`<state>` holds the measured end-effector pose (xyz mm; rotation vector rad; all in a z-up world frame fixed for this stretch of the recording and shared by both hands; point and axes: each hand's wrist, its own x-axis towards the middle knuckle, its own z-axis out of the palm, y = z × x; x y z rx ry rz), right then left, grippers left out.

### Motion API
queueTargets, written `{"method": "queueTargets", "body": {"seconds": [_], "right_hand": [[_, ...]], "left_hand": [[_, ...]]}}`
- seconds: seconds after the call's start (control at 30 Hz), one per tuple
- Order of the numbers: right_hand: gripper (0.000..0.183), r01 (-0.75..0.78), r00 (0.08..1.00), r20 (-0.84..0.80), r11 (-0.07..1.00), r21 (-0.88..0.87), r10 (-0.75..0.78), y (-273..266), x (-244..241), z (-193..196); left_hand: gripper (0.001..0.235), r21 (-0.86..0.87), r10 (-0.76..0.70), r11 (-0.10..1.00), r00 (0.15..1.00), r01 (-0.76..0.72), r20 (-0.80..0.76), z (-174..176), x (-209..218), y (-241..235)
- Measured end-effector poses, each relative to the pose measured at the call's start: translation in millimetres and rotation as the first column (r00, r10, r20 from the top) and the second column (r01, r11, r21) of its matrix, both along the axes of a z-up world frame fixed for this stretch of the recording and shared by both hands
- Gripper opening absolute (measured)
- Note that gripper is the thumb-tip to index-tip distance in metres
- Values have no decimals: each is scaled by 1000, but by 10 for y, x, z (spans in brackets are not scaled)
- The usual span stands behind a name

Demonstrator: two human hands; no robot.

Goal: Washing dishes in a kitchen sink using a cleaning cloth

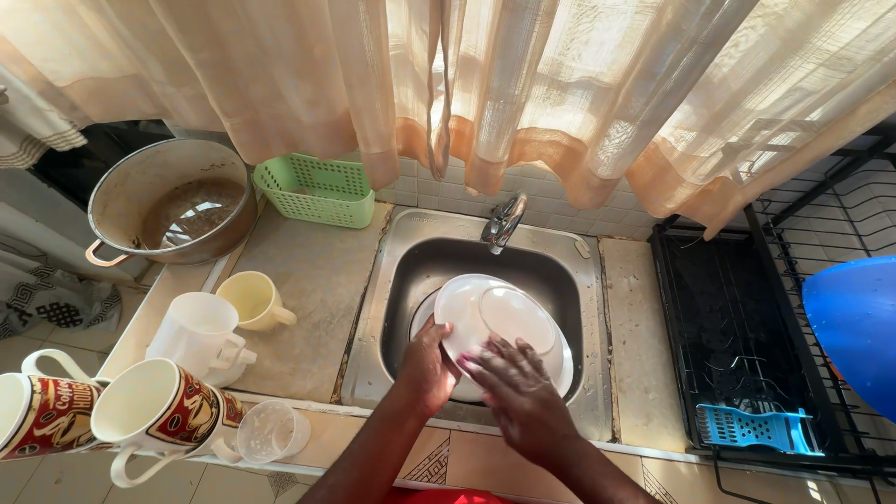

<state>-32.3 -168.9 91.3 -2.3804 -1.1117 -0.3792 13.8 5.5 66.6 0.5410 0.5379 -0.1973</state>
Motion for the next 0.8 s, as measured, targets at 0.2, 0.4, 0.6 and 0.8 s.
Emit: {"method": "queueTargets", "body": {"seconds": [0.2,0.4,0.6,0.8], "right_hand": [[52,84,970,-220,991,-108,-107,293,187,37],[60,184,975,-107,977,-107,-196,463,428,-131],[70,197,976,-90,980,-21,-199,542,500,-174],[71,279,949,-144,960,-31,-280,505,701,-135]], "left_hand": [[44,165,-185,968,982,190,-44,431,-210,-116],[73,258,-189,947,981,194,-45,425,-197,-85],[39,353,-211,927,956,129,206,88,-161,-34],[72,416,-195,891,981,179,-6,166,-232,24]]}}
